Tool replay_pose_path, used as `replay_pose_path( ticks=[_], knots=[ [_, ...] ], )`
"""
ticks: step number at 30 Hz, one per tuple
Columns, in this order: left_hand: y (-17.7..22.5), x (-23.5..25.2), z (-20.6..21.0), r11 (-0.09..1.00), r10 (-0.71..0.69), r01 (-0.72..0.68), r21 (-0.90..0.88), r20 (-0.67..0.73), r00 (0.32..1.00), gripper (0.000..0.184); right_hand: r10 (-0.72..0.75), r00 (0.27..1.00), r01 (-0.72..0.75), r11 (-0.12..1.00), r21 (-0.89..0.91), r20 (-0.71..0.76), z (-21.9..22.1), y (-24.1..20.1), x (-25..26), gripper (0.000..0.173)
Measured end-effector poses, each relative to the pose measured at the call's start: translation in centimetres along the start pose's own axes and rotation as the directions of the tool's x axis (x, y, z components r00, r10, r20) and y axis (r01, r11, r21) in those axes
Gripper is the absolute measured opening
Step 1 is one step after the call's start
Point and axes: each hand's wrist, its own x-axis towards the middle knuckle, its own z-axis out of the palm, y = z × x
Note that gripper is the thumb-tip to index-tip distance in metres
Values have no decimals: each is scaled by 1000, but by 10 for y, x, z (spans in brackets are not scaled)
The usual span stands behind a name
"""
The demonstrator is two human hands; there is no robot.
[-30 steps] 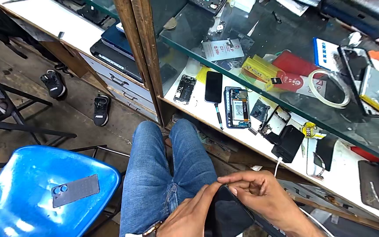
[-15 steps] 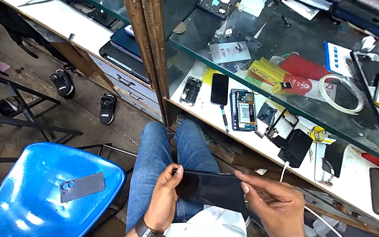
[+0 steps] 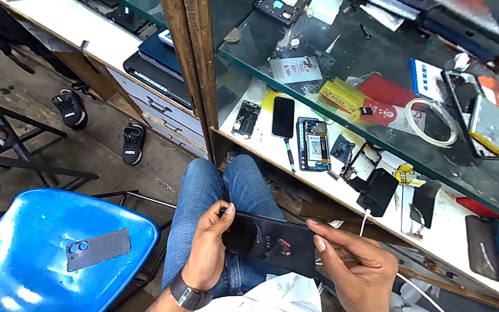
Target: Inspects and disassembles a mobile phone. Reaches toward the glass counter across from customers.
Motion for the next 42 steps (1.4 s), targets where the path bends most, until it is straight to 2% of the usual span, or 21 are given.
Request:
replay_pose_path(
  ticks=[6, 11, 14, 18, 22, 26, 28, 32, 35, 37, 39, 42],
  knots=[
    [6, -8, -2, 999, -6, 4, -40, -59, 998, 28, 34, 997, -36, 999, 26, 73, 7, -11, 14, 25],
    [8, -9, -3, 998, -1, -5, -59, -100, 995, 31, 61, 983, -78, 993, 94, 173, 6, -11, 14, 34],
    [8, -9, -2, 998, 0, -7, -59, -114, 993, 33, 87, 974, -104, 992, 71, 209, 5, -8, 15, 37],
    [2, -8, 4, 999, -2, -5, -45, -147, 989, 31, 70, 991, -71, 997, 6, 117, 5, 3, 11, 34],
    [0, -8, 9, 1000, 15, -16, -4, -164, 986, 31, -25, 999, 25, 1000, 19, 28, 7, 12, 10, 31],
    [4, -12, 7, 995, 95, -88, 48, -155, 983, 27, -111, 994, 112, 993, 28, -15, 10, 14, 10, 20],
    [4, -12, 5, 986, 151, -139, 87, -147, 978, 24, -110, 994, 110, 993, 34, -19, 10, 16, 9, 19],
    [4, -10, 1, 952, 277, -262, 159, -84, 957, 17, -5, 1000, 5, 996, 90, 0, 4, 18, 2, 19],
    [2, -3, -10, 918, 332, -325, 226, 7, 943, 13, 79, 993, -90, 986, 139, 83, -4, 21, -9, 19],
    [-4, 2, -16, 939, 275, -269, 213, 1, 961, 13, 128, 984, -147, 976, 162, 121, -4, 22, -16, 19],
    [-10, 10, -15, 982, 150, -141, 129, -58, 987, 18, 166, 980, -188, 958, 216, 113, 2, 23, -13, 24],
    [-8, 17, -6, 996, -58, 52, -70, -76, 995, 27, 141, 972, -197, 923, 332, 185, 13, 23, -4, 59]
  ],
)
